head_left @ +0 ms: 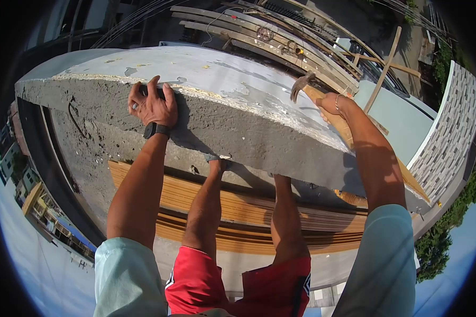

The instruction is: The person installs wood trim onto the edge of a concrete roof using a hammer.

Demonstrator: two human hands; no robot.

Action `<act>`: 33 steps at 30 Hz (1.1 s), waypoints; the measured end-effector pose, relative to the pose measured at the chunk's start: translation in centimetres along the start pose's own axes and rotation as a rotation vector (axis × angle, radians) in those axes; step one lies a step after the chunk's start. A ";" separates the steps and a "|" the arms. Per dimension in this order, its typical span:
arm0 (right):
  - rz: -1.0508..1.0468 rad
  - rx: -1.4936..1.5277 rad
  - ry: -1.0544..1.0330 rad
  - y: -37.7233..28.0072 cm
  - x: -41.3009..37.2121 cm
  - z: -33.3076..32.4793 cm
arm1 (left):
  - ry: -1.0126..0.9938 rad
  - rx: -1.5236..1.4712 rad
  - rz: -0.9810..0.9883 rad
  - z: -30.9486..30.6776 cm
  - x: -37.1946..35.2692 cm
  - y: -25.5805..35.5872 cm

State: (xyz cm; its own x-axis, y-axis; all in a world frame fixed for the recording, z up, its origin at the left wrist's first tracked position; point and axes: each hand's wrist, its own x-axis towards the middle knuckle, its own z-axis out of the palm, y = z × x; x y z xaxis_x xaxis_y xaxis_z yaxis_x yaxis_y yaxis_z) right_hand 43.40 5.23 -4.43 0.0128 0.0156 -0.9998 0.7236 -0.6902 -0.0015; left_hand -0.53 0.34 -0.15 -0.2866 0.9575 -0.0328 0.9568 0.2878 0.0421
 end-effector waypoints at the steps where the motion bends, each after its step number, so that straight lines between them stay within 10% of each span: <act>1: -0.039 0.122 0.010 0.6 -0.8 -0.1 | -0.042 -0.011 0.004 -0.2 -0.4 0.3; 5: 0.083 -0.219 0.016 1.4 -1.8 0.1 | 0.033 0.002 0.027 0.8 -0.4 -0.3; 11: -0.062 0.344 0.170 4.1 -2.0 -0.8 | 0.020 0.029 0.005 0.6 -0.2 0.1; 14: 0.038 -0.172 -0.079 4.9 -2.1 -2.4 | 0.036 0.003 0.018 0.8 -0.4 -0.5; 17: -0.043 0.238 0.120 6.9 -2.1 -1.9 | 0.051 0.025 0.027 0.5 -0.2 -0.1; 22: 0.013 -0.207 0.027 6.9 -4.7 -3.7 | 0.046 0.045 0.030 0.6 -0.4 -0.5; 25: -0.037 0.308 0.221 9.2 -4.3 -1.8 | 0.052 0.041 0.028 0.6 -0.4 0.0; 33: 0.031 0.011 0.183 10.1 -5.9 -2.2 | 0.059 0.072 0.057 0.9 0.0 -0.6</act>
State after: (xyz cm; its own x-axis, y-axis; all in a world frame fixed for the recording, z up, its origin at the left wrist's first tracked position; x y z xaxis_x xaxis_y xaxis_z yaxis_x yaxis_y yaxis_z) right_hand 52.15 -0.23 1.47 0.1610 0.1253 -0.9790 0.7131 -0.7005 0.0276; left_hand -1.08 0.17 -1.03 -0.2323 0.9723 0.0270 0.9720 0.2330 -0.0299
